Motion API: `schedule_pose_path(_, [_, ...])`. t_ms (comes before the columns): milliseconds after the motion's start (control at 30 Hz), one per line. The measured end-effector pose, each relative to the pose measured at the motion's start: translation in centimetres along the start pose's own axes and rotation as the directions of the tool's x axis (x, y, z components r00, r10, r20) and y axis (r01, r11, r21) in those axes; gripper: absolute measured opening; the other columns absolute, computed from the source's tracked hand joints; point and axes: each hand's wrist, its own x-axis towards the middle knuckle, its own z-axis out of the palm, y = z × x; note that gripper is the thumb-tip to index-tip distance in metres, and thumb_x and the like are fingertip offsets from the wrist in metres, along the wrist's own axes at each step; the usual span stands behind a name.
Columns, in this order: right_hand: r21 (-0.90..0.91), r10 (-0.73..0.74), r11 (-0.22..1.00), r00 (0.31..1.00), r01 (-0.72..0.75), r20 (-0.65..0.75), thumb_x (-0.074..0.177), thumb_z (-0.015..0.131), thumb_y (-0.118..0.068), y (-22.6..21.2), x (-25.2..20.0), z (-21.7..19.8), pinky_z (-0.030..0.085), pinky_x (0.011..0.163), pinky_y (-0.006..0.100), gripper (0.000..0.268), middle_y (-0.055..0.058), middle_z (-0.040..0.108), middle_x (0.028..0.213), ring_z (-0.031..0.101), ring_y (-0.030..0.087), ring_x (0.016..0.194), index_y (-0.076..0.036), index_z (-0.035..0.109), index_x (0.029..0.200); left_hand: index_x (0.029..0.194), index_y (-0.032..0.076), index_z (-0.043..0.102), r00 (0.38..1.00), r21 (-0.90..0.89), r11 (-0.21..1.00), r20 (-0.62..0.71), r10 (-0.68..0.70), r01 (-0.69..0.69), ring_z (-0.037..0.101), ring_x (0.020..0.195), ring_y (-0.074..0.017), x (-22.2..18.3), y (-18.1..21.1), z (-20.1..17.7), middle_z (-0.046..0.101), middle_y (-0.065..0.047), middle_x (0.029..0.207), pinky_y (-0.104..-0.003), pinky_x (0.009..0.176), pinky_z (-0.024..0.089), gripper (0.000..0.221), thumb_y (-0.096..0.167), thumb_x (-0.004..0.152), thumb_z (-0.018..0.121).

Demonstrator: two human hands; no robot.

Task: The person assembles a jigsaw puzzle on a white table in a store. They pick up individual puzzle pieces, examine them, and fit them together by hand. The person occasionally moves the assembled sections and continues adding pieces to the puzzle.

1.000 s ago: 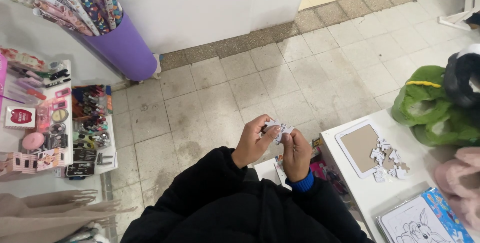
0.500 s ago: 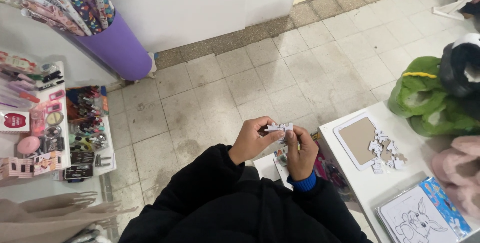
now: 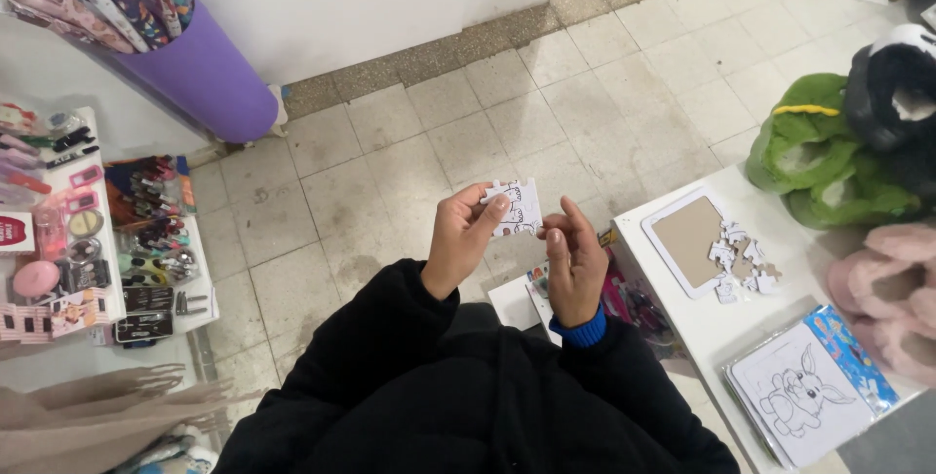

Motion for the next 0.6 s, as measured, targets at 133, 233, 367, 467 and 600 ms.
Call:
schedule_pose_path(133, [-0.026, 0.088, 0.996, 0.996, -0.088, 0.017, 0.102, 0.062, -0.006, -0.9, -0.1, 0.5, 0.054, 0.082, 0.024, 0.044, 0.010, 0.070, 0.113, 0.067, 0.014, 0.100, 0.004, 0.052, 0.143, 0.126, -0.008, 0.063, 0.997, -0.030, 0.999, 0.060, -0.041, 0.043, 0.070, 0.085, -0.0073, -0.7, -0.8, -0.1, 0.075, -0.009, 0.099, -0.023, 0.075, 0.060, 0.034, 0.019, 0.105, 0.061])
schedule_pose_path(233, [-0.105, 0.021, 0.994, 0.999, -0.017, 0.033, 0.098, 0.069, -0.002, -1.3, 0.2, 0.5, 0.055, 0.085, 0.025, 0.039, 0.010, 0.068, 0.112, 0.068, 0.015, 0.097, 0.004, 0.061, 0.136, 0.122, -0.008, 0.064, 0.994, 0.018, 1.000, 0.110, -0.019, 0.017, 0.068, 0.085, -0.0060, -0.8, -1.3, -0.1, 0.074, -0.008, 0.098, -0.022, 0.076, 0.058, 0.032, 0.019, 0.106, 0.061])
schedule_pose_path(367, [-0.110, -0.036, 0.993, 0.998, 0.041, 0.046, 0.099, 0.069, 0.000, -1.8, 0.1, 0.3, 0.054, 0.081, 0.023, 0.036, 0.009, 0.063, 0.114, 0.065, 0.013, 0.096, 0.002, 0.063, 0.134, 0.109, -0.007, 0.068, 0.994, 0.086, 0.996, 0.109, -0.025, 0.015, 0.059, 0.077, -0.0026, -1.3, -1.3, -0.3, 0.069, -0.003, 0.087, -0.019, 0.067, 0.049, 0.028, 0.020, 0.105, 0.068])
schedule_pose_path(467, [-0.103, 0.012, 0.995, 0.996, -0.003, 0.083, 0.102, 0.065, 0.000, -2.3, 0.2, 0.2, 0.051, 0.072, 0.021, 0.034, 0.008, 0.063, 0.117, 0.063, 0.009, 0.089, 0.002, 0.065, 0.135, 0.103, -0.006, 0.071, 0.995, 0.182, 0.981, 0.065, -0.073, 0.060, 0.054, 0.067, -0.0017, -1.6, -0.5, -0.1, 0.068, -0.001, 0.078, -0.018, 0.057, 0.041, 0.027, 0.020, 0.099, 0.075])
schedule_pose_path(600, [0.114, 0.215, 0.967, 0.972, -0.226, 0.098, 0.095, 0.069, -0.005, -2.0, 0.6, 0.8, 0.046, 0.059, 0.016, 0.044, 0.000, 0.065, 0.100, 0.061, 0.002, 0.078, -0.002, 0.059, 0.137, 0.103, -0.003, 0.073, 0.999, 0.210, 0.978, 0.030, -0.013, 0.007, 0.057, 0.069, 0.0001, -1.5, 0.0, -0.3, 0.070, 0.000, 0.080, -0.017, 0.059, 0.045, 0.026, 0.022, 0.095, 0.076])
